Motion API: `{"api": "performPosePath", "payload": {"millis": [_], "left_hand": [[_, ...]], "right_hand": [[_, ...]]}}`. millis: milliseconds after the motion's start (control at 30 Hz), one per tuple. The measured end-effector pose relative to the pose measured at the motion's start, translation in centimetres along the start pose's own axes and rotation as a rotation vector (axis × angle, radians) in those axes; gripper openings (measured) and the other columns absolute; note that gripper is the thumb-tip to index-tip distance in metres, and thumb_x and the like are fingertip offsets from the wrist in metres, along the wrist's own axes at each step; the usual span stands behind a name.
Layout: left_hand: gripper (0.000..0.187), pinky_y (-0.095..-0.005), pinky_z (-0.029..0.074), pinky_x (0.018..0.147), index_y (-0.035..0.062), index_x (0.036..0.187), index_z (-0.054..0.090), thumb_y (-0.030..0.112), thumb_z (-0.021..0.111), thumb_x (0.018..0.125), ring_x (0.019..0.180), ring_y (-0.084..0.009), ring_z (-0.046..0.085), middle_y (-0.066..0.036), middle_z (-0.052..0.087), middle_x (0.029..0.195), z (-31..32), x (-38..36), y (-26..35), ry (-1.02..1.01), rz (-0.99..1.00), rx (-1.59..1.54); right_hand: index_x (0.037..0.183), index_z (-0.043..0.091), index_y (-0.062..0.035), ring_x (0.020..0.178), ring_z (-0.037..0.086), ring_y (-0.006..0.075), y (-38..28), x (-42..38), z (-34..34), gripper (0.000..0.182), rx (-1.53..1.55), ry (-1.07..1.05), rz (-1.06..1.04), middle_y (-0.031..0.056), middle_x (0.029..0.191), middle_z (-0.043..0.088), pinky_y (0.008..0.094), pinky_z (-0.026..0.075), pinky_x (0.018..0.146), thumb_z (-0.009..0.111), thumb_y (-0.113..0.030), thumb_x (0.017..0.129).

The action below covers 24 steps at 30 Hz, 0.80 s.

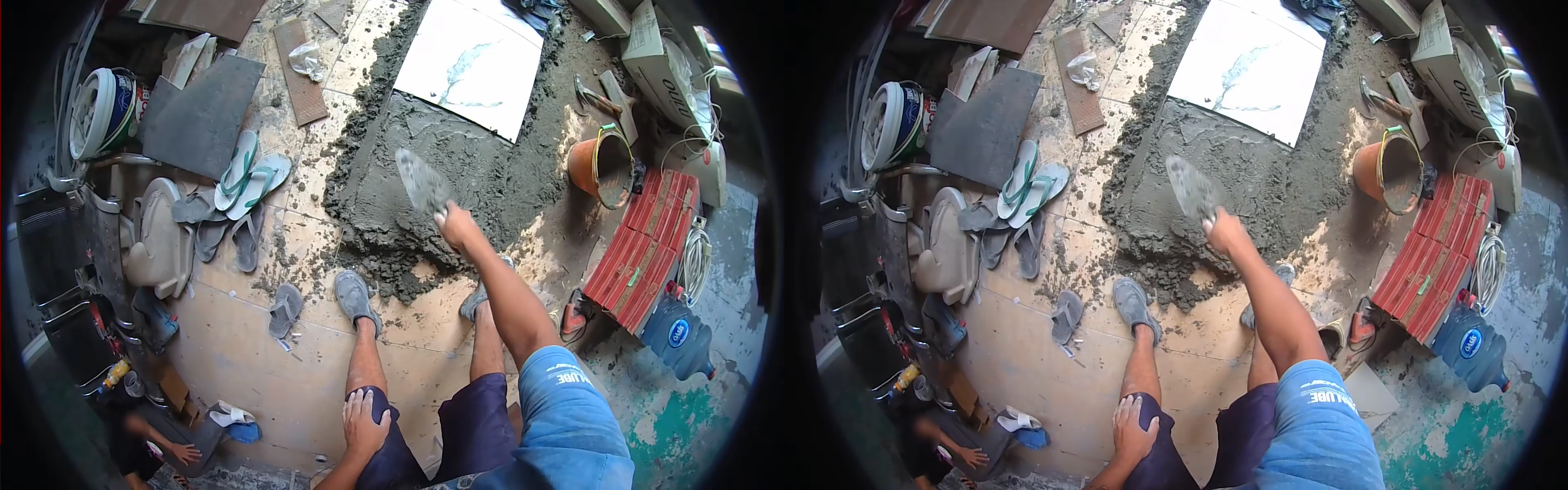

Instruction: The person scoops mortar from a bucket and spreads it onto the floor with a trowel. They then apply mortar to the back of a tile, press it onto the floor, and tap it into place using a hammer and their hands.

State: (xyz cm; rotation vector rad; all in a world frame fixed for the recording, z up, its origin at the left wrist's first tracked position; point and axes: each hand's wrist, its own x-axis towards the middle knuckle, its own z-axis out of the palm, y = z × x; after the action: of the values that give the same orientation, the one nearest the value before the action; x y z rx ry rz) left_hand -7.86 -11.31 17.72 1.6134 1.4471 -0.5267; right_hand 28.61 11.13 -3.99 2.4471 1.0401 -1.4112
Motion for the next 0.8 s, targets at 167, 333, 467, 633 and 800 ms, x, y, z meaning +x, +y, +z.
{"api": "performPosePath", "payload": {"millis": [167,333,467,633,800], "left_hand": [[0.063,-0.0507,0.027,0.111,0.0018,0.13,0.053,0.035,0.068,0.078,0.131,-0.0371,0.039,-0.022,0.048,0.137,0.3,0.3,0.3,-0.012,0.003,0.011],[0.063,-0.0491,0.031,0.108,0.0004,0.128,0.053,0.032,0.07,0.076,0.129,-0.0386,0.042,-0.024,0.049,0.135,1.3,0.4,1.0,-0.009,0.0,0.033],[0.062,-0.0496,0.032,0.108,0.0004,0.127,0.054,0.031,0.07,0.075,0.127,-0.0388,0.044,-0.024,0.05,0.133,2.0,0.6,1.9,-0.034,-0.006,0.043],[0.061,-0.0503,0.032,0.108,-0.0002,0.125,0.055,0.03,0.07,0.075,0.127,-0.039,0.044,-0.024,0.051,0.132,3.3,0.9,2.5,-0.066,-0.034,0.052],[0.061,-0.0506,0.031,0.108,-0.0012,0.125,0.055,0.03,0.07,0.075,0.127,-0.0391,0.044,-0.024,0.05,0.132,4.4,1.3,2.9,-0.09,-0.046,0.078]], "right_hand": [[0.117,0.059,-0.0067,0.11,0.06,0.0365,-4.0,8.5,-6.7,0.043,-0.23,0.007,-0.077,0.0195,0.118,0.063,0.0462,0.049,0.093,0.049,-0.042,0.094],[0.121,0.061,-0.0046,0.116,0.057,0.0343,-7.2,13.0,-11.1,0.046,-0.407,0.062,-0.143,0.0172,0.126,0.06,0.0439,0.047,0.097,0.046,-0.041,0.096],[0.119,0.063,-0.0054,0.117,0.057,0.0333,-7.2,17.3,-12.0,0.044,-0.49,0.042,-0.194,0.0156,0.126,0.061,0.0434,0.047,0.096,0.046,-0.04,0.096],[0.115,0.065,-0.0052,0.115,0.059,0.0327,-5.9,18.0,-13.3,0.041,-0.496,0.063,-0.217,0.0155,0.123,0.062,0.044,0.048,0.094,0.049,-0.035,0.092],[0.114,0.065,-0.0049,0.113,0.059,0.0326,-1.6,17.8,-14.9,0.042,-0.522,0.049,-0.236,0.0165,0.12,0.063,0.0447,0.048,0.093,0.049,-0.037,0.094]]}}
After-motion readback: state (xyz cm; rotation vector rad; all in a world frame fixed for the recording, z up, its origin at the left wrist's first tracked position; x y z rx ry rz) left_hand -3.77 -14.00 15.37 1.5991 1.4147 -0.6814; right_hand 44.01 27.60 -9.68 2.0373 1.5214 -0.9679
